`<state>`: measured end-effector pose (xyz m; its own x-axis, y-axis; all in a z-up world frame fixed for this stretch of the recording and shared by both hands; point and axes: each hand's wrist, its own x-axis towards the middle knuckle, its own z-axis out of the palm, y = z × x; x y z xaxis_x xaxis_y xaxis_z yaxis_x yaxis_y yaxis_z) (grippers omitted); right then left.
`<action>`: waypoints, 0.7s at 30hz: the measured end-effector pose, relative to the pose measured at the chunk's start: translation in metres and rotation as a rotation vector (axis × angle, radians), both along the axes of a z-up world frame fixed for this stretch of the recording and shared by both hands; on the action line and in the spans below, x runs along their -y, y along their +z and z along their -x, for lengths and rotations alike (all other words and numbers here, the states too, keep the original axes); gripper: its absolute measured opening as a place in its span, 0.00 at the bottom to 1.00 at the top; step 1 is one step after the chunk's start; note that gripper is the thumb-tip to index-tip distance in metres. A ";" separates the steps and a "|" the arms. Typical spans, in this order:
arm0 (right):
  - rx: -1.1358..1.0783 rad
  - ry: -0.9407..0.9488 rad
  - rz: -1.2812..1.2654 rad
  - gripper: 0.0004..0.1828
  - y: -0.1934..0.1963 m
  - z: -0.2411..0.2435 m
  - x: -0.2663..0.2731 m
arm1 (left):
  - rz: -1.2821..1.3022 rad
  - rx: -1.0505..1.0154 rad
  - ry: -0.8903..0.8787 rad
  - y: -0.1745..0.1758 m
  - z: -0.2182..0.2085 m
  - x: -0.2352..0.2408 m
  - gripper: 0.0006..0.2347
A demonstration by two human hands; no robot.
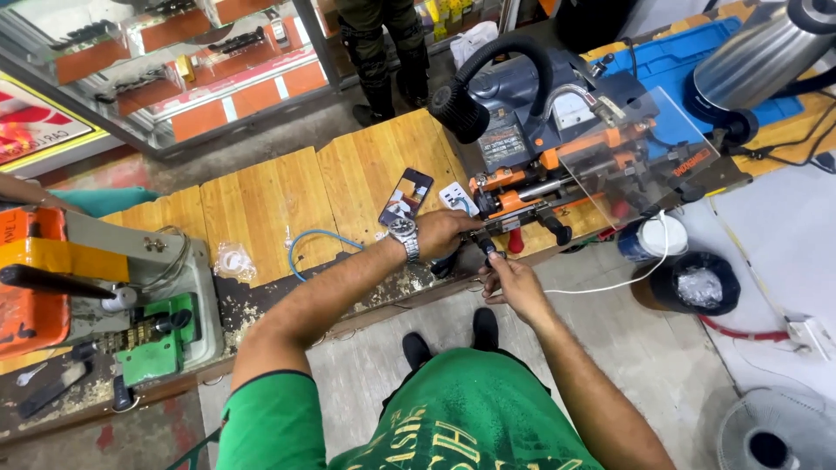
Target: The person is duplicating a key using a key cutting machine. They align the original and blank keys in the machine's clamps, use pliers to adjust the keys, and then operate the machine to cut the new key.
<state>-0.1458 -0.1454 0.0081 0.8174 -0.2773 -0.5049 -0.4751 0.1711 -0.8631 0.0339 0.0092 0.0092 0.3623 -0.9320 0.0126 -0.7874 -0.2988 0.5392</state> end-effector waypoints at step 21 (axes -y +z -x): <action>-0.164 0.212 0.530 0.23 0.020 -0.014 0.006 | -0.081 0.455 -0.441 -0.043 -0.048 0.020 0.23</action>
<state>-0.1315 -0.1512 0.0285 0.8052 -0.3658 -0.4666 -0.5866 -0.3764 -0.7171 0.0817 -0.0108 -0.0334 -0.0802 -0.9968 -0.0018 -0.9906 0.0795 0.1113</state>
